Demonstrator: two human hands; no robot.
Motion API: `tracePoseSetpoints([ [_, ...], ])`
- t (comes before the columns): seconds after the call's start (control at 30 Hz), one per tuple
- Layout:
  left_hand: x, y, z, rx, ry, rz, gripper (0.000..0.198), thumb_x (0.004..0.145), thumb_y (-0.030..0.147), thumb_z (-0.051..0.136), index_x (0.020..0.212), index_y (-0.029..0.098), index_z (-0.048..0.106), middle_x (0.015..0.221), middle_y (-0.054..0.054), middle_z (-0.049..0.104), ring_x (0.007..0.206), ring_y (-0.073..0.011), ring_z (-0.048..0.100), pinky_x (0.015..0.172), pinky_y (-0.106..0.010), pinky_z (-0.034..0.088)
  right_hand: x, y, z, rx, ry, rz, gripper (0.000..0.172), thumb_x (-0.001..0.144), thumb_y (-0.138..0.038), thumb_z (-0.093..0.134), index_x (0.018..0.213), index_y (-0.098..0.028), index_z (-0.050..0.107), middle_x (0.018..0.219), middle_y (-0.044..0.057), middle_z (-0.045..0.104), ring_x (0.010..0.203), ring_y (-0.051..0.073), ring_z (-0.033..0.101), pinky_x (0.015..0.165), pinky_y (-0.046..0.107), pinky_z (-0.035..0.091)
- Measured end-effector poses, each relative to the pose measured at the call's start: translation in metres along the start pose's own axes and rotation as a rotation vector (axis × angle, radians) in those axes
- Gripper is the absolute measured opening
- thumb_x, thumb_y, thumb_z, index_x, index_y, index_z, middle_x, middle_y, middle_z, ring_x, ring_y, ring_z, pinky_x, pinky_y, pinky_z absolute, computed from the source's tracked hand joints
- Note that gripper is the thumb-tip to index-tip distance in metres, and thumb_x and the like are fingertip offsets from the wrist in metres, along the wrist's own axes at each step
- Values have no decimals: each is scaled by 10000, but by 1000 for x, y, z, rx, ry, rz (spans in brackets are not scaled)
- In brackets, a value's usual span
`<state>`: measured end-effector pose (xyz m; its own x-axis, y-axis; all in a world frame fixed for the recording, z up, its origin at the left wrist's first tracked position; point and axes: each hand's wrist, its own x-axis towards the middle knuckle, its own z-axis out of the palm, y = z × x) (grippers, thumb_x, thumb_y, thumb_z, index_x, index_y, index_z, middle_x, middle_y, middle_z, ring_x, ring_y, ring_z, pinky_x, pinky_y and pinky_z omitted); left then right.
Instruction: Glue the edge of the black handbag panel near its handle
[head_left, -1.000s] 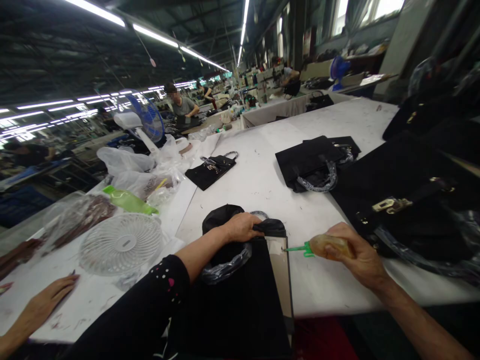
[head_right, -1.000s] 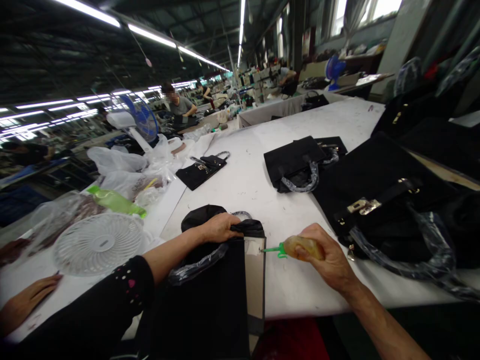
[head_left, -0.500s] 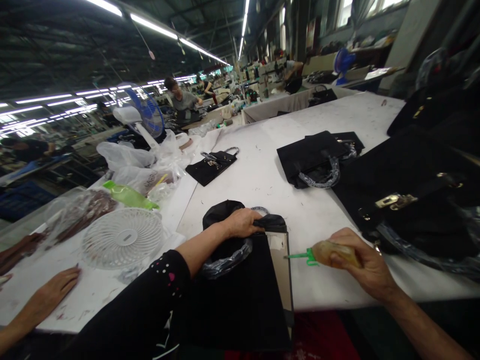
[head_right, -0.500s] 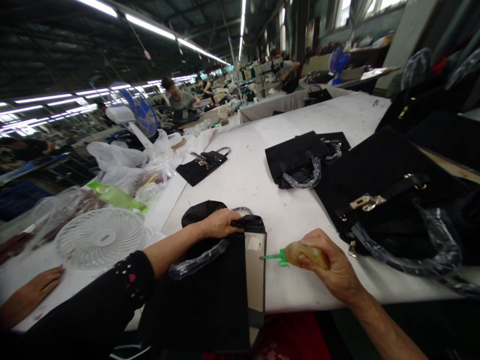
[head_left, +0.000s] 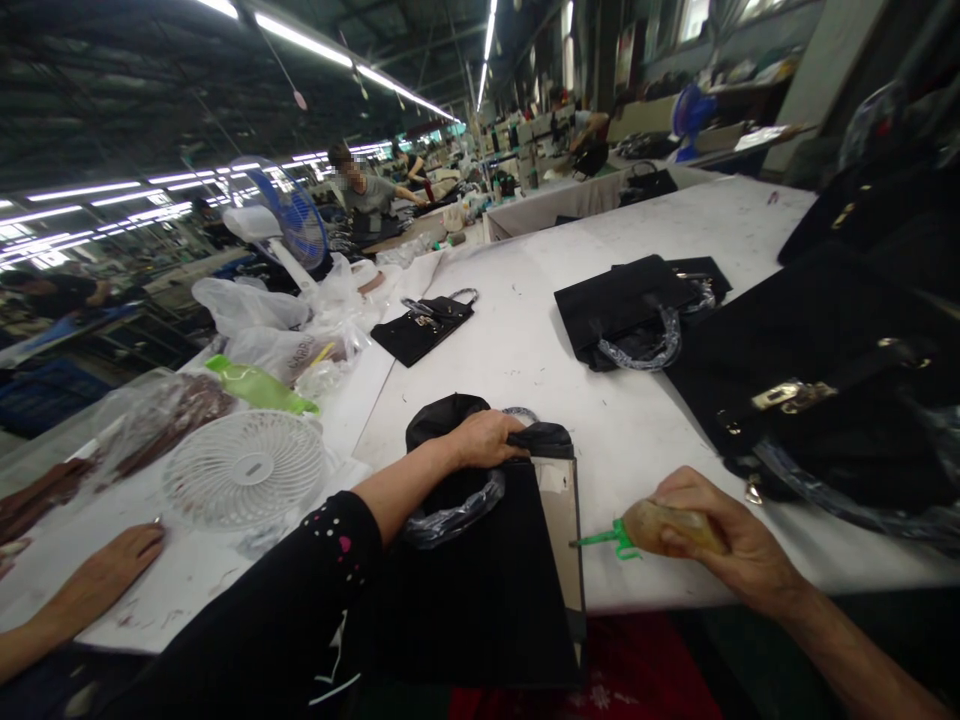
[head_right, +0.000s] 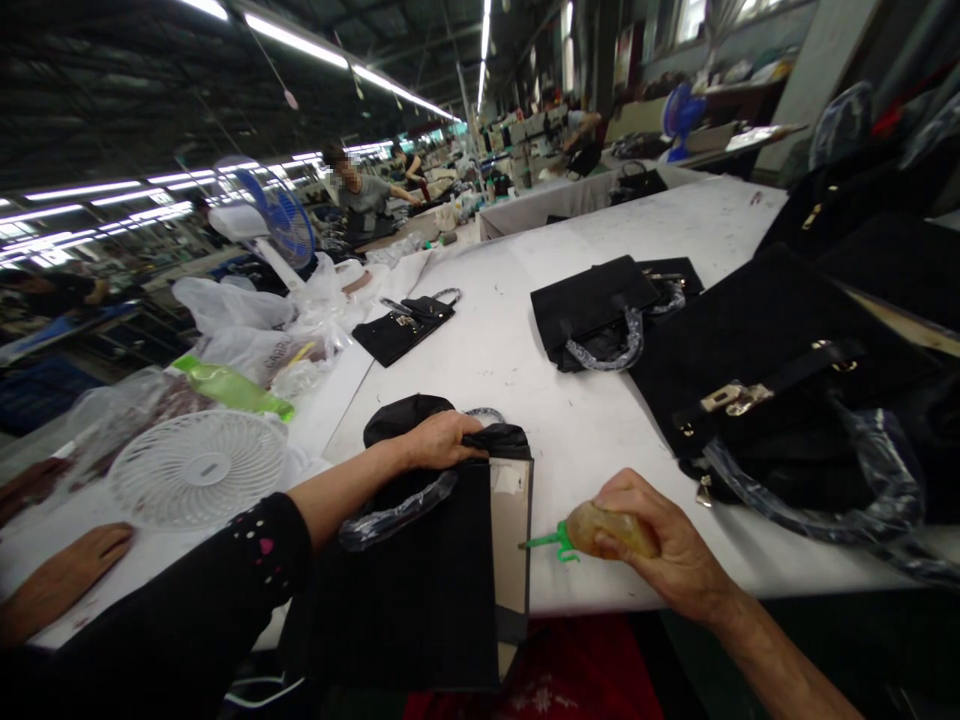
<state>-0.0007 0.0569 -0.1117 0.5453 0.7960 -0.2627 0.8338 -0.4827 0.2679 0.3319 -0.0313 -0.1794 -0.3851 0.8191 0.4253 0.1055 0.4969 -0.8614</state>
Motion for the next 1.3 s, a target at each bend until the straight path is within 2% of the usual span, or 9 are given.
tracePoseSetpoints([
  [0.1,0,-1,1,-10,11,16,274,879,467,624,974,232,728,883,-20,730,839,-198,667,700,-245,434,-2,0,-1,-17,86,-7,219,865,-267,682,1073,-313,634,959,42,601,867,225,620,711,363,531],
  [0.27,1,-2,2,-13,12,27,282,875,474,627,989,238,732,890,-21,735,848,-204,673,706,-248,437,-6,-2,-1,4,-47,14,156,875,-288,674,1028,-306,651,934,41,599,834,216,617,665,337,531],
  [0.43,1,0,1,-5,14,17,269,879,457,627,990,235,728,905,-22,735,855,-202,671,709,-246,440,-7,3,2,-21,150,0,223,861,-277,690,1070,-328,629,998,45,593,909,224,604,728,350,535],
  [0.6,1,2,1,16,7,-1,248,872,430,639,951,212,728,892,-41,733,853,-218,672,695,-259,438,-14,3,2,14,-20,31,147,878,-299,669,1022,-309,644,946,43,602,851,219,616,685,344,537],
  [0.73,1,1,1,18,14,2,254,878,438,631,983,227,726,915,-32,735,866,-211,673,705,-254,443,-18,1,1,-15,103,16,211,869,-264,677,1065,-322,624,989,45,593,893,227,612,720,365,530],
  [0.9,1,3,1,36,7,0,243,878,419,632,971,217,730,907,-39,736,871,-217,677,711,-256,453,-16,-6,1,18,-44,4,184,873,-273,676,1052,-304,647,949,51,607,837,220,629,662,344,543],
  [1.03,0,4,1,49,12,1,266,882,438,619,987,218,726,916,-39,734,872,-219,676,715,-263,460,-15,-8,1,-27,97,-24,225,860,-265,692,1074,-307,635,970,47,604,866,219,627,697,346,540],
  [1.17,-1,5,0,71,5,-13,242,878,419,623,966,218,724,917,-41,732,877,-220,675,722,-262,466,-17,-8,1,2,-61,15,185,870,-279,679,1051,-301,648,950,38,606,828,202,633,665,317,544],
  [1.3,-1,8,-1,87,1,-29,234,876,409,624,966,216,719,916,-40,729,877,-219,672,726,-260,467,-22,-9,2,-7,45,-6,221,875,-267,675,1083,-322,623,983,35,593,884,205,623,717,326,545],
])
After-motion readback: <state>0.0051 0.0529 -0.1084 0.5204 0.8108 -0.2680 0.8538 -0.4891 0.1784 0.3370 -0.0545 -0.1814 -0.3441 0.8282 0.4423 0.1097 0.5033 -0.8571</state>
